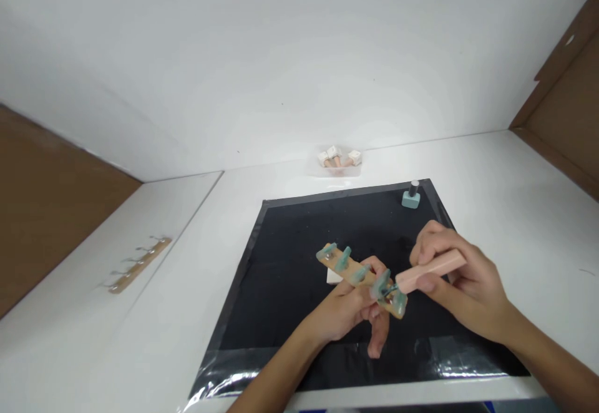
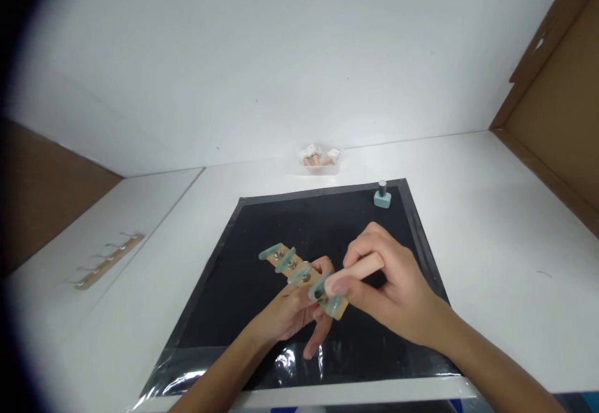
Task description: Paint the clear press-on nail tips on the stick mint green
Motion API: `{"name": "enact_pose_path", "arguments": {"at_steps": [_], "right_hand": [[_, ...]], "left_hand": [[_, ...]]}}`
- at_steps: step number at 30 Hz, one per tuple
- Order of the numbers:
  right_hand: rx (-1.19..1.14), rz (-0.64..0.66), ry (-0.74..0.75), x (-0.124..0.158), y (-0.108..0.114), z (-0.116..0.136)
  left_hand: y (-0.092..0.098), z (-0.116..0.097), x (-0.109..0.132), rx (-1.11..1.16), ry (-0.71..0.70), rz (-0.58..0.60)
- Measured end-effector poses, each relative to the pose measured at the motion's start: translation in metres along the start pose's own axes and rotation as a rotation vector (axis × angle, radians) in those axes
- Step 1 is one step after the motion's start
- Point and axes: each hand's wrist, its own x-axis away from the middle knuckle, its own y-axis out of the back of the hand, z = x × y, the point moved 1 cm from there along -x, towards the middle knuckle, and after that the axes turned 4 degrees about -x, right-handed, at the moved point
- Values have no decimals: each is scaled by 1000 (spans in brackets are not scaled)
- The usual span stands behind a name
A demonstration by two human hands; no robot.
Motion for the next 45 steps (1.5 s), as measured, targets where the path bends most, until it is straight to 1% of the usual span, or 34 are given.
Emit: {"name": "enact_pose_path", "arguments": {"at_steps": [2,3,7,10,12,14,16,18,20,21,23,25,28,30,32,34,36,38,41,43,45], "right_hand": [[42,44,16,-2,-1,2],[74,45,26,-3,-2,3],[179,-23,67,-7,0,4],[232,-72,60,-6,1,0],[208,-108,34,-4,2,-3],[117,-127,2,-1,2,-4],[3,-98,-21,1,2,-5],[-53,-37,-26,1,0,-3],[-28,1,-17,-1,-1,-2],[4,-2,-10,-2,-1,-1],[78,-43,-3,-3,0,-1],[112,-101,-21,-3,2,-3],[23,-145,-62,-1,5,-5],[-69,-126,-77,1,5,-6],[-121,-65,-84,1,3,-6],[-107,-12,-82,1,2,-6],[-32,-12,-64,-1,1,-5],[30,-57,-52,-2,2,-5],[0,-122,-64,-2,3,-6],[-57,-126,-58,0,3,-5],[-96,-94,-47,0,2,-5]], "left_hand": [[0,0,0,12,25,1],[0,0,0,19,37,4],[2,0,-1,49,65,20],[0,0,-1,68,89,-6],[-2,-1,-1,80,103,-46],[-3,-1,-1,90,108,-51],[-3,-1,-1,103,105,-31],[-3,-1,-1,106,101,-27],[-2,-1,-1,86,95,-72],[-2,-1,-1,75,98,-86],[-2,-1,0,71,101,-90],[-3,-1,0,86,105,-56],[-3,0,0,110,102,-27],[-3,-1,-1,111,113,-16],[-4,-2,-1,94,130,-30],[-5,-3,0,55,153,-90],[-7,-5,0,29,176,-142],[-8,-7,0,34,174,-124],[-8,-6,-1,60,136,-61],[-7,-5,0,39,117,-57],[-6,-4,1,-4,101,-43]]}}
